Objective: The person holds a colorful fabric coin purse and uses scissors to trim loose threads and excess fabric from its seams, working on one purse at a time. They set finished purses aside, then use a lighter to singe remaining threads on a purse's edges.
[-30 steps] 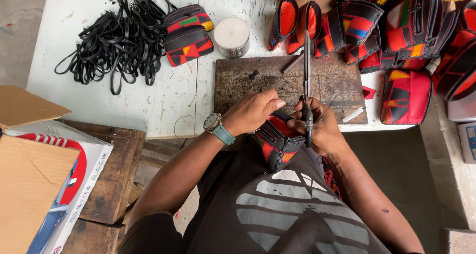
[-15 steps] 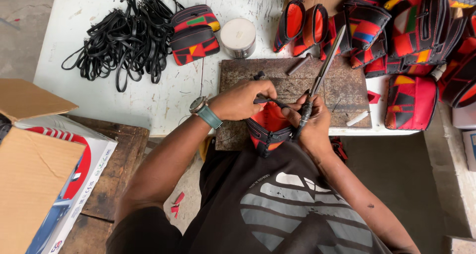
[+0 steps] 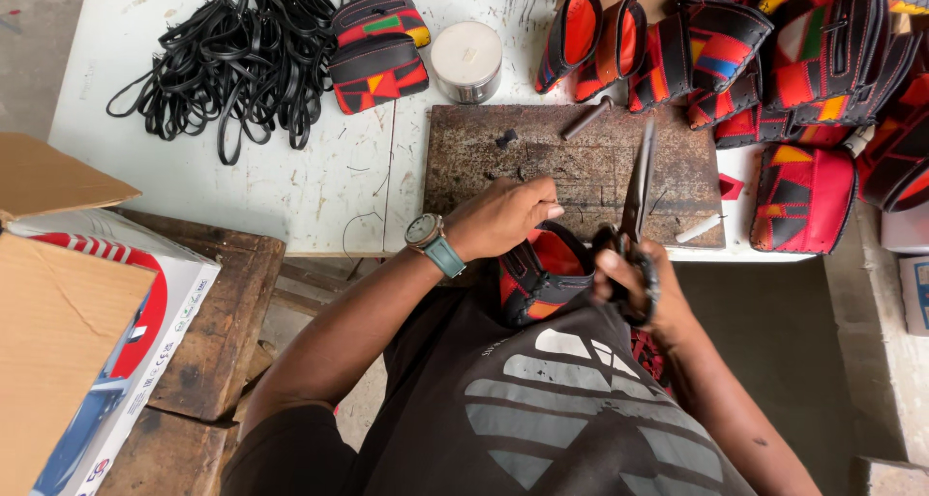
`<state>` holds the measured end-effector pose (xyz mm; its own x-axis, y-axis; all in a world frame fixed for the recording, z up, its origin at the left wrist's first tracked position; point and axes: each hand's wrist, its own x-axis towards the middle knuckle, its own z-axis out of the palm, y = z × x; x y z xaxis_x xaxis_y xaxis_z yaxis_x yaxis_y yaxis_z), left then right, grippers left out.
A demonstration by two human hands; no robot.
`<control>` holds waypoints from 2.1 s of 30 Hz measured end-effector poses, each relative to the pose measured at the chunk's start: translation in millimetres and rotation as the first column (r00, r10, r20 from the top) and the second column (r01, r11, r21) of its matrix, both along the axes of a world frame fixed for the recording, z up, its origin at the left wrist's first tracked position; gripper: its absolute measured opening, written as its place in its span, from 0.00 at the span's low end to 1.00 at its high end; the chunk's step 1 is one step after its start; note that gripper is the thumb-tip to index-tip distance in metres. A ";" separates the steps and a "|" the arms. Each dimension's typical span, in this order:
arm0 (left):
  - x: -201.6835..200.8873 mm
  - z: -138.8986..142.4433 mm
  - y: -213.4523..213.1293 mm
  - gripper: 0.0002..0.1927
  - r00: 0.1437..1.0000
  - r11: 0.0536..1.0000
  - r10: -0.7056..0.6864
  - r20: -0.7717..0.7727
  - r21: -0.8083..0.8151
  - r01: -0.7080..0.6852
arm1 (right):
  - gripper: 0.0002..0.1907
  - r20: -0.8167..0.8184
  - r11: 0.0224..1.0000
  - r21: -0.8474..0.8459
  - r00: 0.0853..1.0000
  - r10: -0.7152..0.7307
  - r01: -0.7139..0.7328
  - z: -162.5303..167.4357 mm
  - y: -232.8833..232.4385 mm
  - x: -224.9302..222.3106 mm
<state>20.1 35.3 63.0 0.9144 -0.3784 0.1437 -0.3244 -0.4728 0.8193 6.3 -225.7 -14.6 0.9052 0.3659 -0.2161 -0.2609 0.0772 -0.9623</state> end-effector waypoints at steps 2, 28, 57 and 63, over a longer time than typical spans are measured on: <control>1.8 -3.8 -2.4 0.11 0.988 1.000 -0.013 0.155 -0.007 0.014 | 0.17 -0.040 0.981 -0.139 0.990 0.135 -0.139 6.0 -29.1 -2.7; 9.3 -17.2 -20.5 0.12 0.991 0.999 -0.031 0.132 -0.033 0.036 | 0.22 -0.114 0.745 -0.576 0.936 0.333 -0.335 1.4 -56.1 -15.2; 3.1 -25.8 -22.5 0.12 0.986 0.997 0.071 0.148 -0.012 -0.070 | 0.17 0.174 0.942 -0.305 0.965 0.198 -0.139 -4.0 -69.5 -38.2; 1.2 -25.9 -28.0 0.11 0.988 0.993 0.090 0.125 0.071 -0.099 | 0.21 0.366 0.994 -0.036 0.924 0.107 -0.101 41.6 -26.3 -33.3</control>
